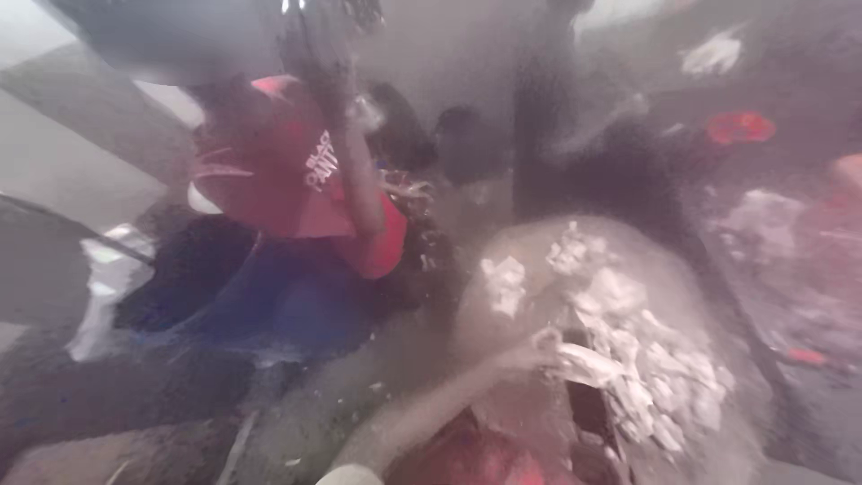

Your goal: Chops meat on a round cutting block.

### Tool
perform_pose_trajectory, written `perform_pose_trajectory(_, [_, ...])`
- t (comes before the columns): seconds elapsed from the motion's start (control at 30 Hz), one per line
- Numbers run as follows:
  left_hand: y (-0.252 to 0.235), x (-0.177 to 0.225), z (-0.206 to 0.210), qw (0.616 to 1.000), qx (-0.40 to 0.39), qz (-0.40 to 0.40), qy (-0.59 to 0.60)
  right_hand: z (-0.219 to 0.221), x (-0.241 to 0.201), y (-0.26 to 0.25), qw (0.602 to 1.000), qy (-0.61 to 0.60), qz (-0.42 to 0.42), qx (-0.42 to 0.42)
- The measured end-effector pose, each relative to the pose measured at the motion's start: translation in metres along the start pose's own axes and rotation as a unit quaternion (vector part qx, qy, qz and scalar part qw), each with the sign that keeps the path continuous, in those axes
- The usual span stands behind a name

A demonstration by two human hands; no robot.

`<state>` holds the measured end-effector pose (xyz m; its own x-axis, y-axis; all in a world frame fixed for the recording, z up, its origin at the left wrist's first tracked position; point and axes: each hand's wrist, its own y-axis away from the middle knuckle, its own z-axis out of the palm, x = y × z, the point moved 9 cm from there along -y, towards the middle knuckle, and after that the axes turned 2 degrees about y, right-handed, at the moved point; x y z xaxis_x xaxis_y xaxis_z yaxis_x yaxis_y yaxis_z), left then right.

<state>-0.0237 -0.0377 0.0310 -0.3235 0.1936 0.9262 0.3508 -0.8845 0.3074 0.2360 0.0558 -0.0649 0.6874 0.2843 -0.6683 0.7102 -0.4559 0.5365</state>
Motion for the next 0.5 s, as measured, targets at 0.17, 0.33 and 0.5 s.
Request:
perform_pose_trajectory(0.17, [0.054, -0.071, -0.059, 0.986, 0.151, -0.049, 0.042, -0.002, -0.010, -0.001, 0.995, -0.051, -0.012, 0.082])
perform_pose_trajectory(0.33, [0.066, -0.078, -0.069, 0.987, 0.157, -0.036, 0.002, 0.048, 0.025, -0.002, 0.995, -0.100, -0.001, -0.011])
perform_pose_trajectory(0.5, [0.030, -0.113, -0.067, 0.975, 0.122, -0.055, -0.176, 0.027, -0.011, 0.008, 0.996, -0.056, -0.014, 0.065])
